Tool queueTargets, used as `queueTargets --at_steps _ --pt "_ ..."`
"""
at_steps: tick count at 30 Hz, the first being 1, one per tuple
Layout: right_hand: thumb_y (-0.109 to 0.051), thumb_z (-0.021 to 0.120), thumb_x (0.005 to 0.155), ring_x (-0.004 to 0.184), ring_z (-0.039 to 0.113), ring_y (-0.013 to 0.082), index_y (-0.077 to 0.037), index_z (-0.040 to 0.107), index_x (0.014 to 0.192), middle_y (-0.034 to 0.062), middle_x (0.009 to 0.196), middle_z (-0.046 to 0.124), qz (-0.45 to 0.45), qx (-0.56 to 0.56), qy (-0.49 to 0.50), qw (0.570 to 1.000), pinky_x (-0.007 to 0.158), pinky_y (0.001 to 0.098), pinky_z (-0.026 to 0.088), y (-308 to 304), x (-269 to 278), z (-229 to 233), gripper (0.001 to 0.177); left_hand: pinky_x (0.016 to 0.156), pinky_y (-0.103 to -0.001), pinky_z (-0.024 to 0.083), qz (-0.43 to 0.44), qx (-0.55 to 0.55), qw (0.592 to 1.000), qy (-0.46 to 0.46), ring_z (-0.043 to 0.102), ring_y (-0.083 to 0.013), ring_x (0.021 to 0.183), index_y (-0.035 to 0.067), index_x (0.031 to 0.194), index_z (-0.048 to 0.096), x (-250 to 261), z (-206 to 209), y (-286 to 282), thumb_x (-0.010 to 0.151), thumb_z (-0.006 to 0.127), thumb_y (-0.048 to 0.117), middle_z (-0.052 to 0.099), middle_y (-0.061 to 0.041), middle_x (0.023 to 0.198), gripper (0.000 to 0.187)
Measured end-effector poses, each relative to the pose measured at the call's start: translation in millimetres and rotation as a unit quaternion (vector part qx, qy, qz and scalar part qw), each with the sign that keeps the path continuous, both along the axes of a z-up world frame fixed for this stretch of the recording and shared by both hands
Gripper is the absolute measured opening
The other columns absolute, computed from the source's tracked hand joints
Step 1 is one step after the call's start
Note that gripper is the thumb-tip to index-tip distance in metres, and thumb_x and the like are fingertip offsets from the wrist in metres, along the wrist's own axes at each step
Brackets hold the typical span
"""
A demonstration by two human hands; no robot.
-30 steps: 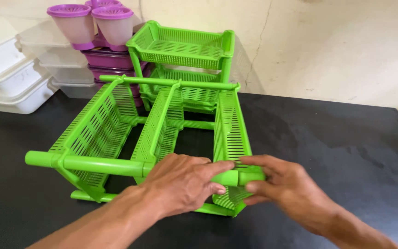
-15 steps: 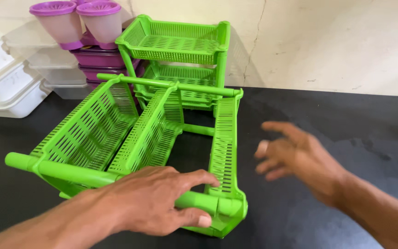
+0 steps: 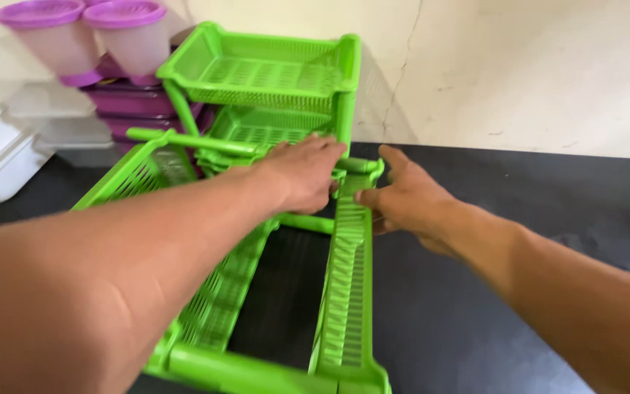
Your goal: The person disassembles a green plastic three-tier storage rack by removing the vertical poles and stacking the trays. They then reassemble the rack by inserting the poles into the tray holes and stacking the trays back into a three-tier structure.
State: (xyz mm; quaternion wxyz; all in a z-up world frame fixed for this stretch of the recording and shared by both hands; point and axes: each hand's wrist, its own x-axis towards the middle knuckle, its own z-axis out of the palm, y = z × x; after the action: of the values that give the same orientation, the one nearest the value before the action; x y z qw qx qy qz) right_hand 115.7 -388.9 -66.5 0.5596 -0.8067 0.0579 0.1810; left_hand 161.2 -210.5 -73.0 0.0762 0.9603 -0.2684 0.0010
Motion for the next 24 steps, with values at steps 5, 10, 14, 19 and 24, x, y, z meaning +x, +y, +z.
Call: queueTargets --at_steps 5,10,14,19,24 --pt "0.003 0.068 0.076 0.093 0.072 0.0219 -0.014 0.035 0.155 0.0096 0.117 0.069 -0.017 0.017 -0.027 0.999 0.077 0.0412 0.064 1 15 -4 0.088 0.110 -0.054 0.041 0.022 -0.007 0.999 0.035 0.048 -0.0320 0.135 0.020 0.145 0.048 6 -8 -10 0.092 0.064 0.026 0.049 -0.006 0.144 0.055" --pt "-0.007 0.073 0.082 0.083 0.070 0.0199 -0.001 0.065 0.129 0.0090 0.100 0.074 -0.068 0.037 -0.079 0.994 0.073 0.0369 0.058 2 20 -18 0.049 0.108 -0.064 0.036 0.051 -0.024 0.997 0.048 0.046 -0.0321 0.133 0.032 0.136 0.054 -1 -4 -16 0.090 0.066 0.023 0.050 -0.002 0.135 0.049" --pt "-0.005 0.074 0.081 0.079 0.065 0.0168 0.000 0.072 0.118 0.0107 0.095 0.073 -0.118 -0.063 -0.141 0.981 0.068 0.0335 0.052 -4 16 -27 0.038 0.107 -0.072 0.032 0.034 -0.043 0.995 0.079 0.044 -0.0298 0.136 0.035 0.136 0.056 -10 -2 -20 0.094 0.054 0.007 0.050 -0.001 0.135 0.050" --pt "-0.002 0.071 0.081 0.078 0.064 0.0188 0.001 0.071 0.122 0.0132 0.095 0.073 -0.153 -0.033 -0.127 0.979 0.067 0.0347 0.052 -19 0 -32 0.041 0.111 -0.076 0.022 0.007 -0.042 0.995 0.091 0.038 -0.0348 0.139 0.039 0.146 0.048 -23 6 -23 0.094 0.049 0.000 0.045 -0.005 0.138 0.064" --pt "0.001 0.071 0.082 0.087 0.064 0.0209 0.005 0.067 0.129 0.0164 0.104 0.072 -0.122 0.016 -0.129 0.984 0.073 0.0325 0.051 -31 -10 -25 0.048 0.114 -0.066 0.029 -0.006 -0.004 0.991 0.131 0.038 -0.0358 0.139 0.045 0.151 0.039 -26 16 -27 0.081 0.047 -0.018 0.041 -0.009 0.141 0.094"
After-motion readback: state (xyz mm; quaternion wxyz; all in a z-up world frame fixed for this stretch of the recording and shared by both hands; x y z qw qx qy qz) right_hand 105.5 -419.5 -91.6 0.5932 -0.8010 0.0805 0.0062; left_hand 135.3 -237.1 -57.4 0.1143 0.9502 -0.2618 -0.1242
